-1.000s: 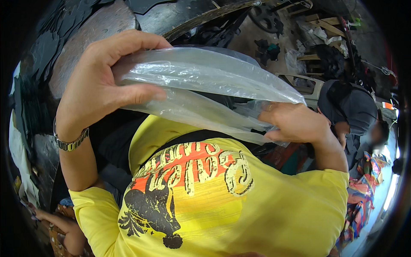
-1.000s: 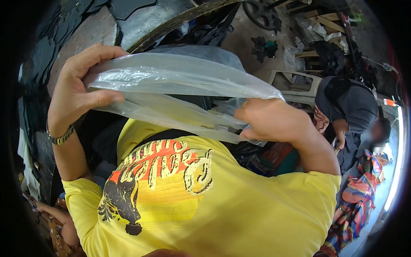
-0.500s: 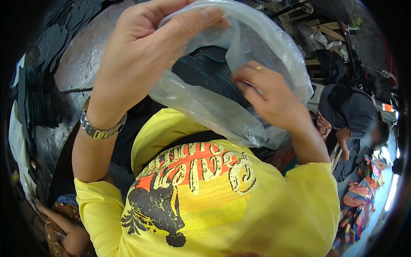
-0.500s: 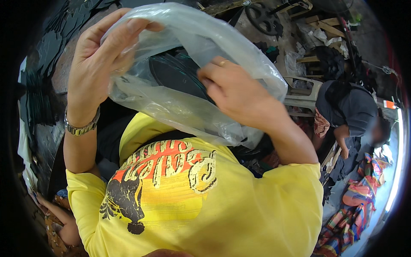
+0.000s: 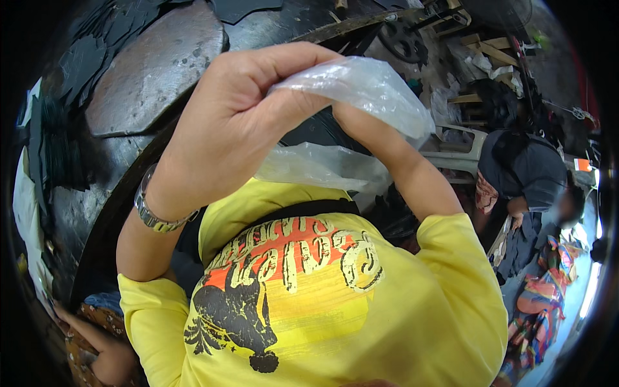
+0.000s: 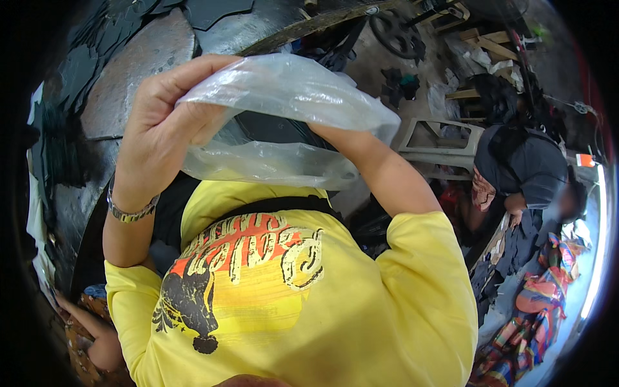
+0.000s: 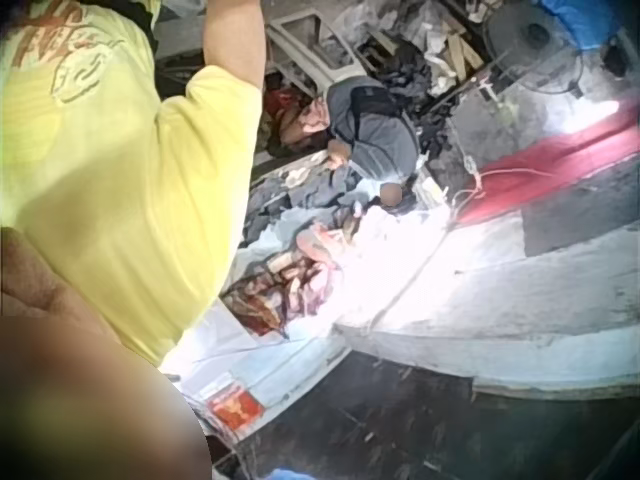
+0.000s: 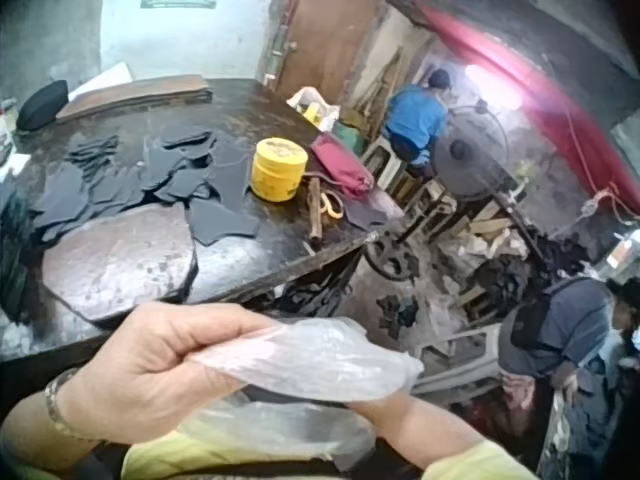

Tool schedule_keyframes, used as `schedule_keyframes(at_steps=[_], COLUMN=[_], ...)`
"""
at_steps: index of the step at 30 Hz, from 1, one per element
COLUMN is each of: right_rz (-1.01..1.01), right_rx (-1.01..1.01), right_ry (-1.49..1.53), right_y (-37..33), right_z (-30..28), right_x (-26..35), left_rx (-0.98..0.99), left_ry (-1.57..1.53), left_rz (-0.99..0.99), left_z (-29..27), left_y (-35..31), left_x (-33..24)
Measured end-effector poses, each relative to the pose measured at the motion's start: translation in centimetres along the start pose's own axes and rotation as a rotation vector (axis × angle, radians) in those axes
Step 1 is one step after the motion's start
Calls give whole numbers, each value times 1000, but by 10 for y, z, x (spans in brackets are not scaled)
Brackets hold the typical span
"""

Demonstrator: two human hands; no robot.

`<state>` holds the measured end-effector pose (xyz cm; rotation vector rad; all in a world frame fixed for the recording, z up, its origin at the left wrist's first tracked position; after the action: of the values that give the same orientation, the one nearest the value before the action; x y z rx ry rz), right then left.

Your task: The person gathers black rubber pieces from a table, aligns them into neat stacks, and places the stacks into a clear plastic bag. The person repeats this process, handling the pieces by hand and organizing them into multiple bundles.

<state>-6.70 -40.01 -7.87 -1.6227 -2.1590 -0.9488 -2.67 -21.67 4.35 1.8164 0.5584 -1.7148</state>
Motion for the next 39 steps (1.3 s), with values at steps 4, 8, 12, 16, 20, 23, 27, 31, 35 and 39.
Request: schedule_keyframes(at_steps=[4,8,12,16,20,23,27,31,35,39], right_rz=[-212,-217,-221,66,-119,-388,-277,-13,-205,36], right_rx=[102,305,500,559,520,700,1015,1045,609,657], right_ry=[-447,-121,-74,136,-13,-237,-91,-113,-115,272], right_y=[-8,-21,-27,-26,-11,-24,-59,-84,-65,-65], right_z=[-21,-39,-23,2,11,-8,-15,6,-7,-29], right_x=[54,75,51,27,72,112,117,91,103,108], left_rx=[-1,91,143,100,79,112,165,275,333,258], left_ry=[-59,-83,-41,-20,174,360,392,390,666,850], left_rz=[-57,-100,-74,36,-117,-79,-55,34,-59,-24], left_z=[-13,-12,3,10,-3,-13,-17,-5,0,6], left_y=[-6,-7,-12,-11,-25,-37,-43,-46,-54,-57], left_x=[4,11,8,-1,1,-5,-6,-8,7,12])
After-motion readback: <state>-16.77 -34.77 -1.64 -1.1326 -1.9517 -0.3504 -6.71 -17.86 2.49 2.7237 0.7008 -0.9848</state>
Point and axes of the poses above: each hand's wrist, its own y-axis towards the middle knuckle, its own z-axis out of the palm, x = y × z, the point moved 9 cm from there along y, towards the middle knuckle, and after that the axes turned 9 degrees about -z, right-handed, at the moved point
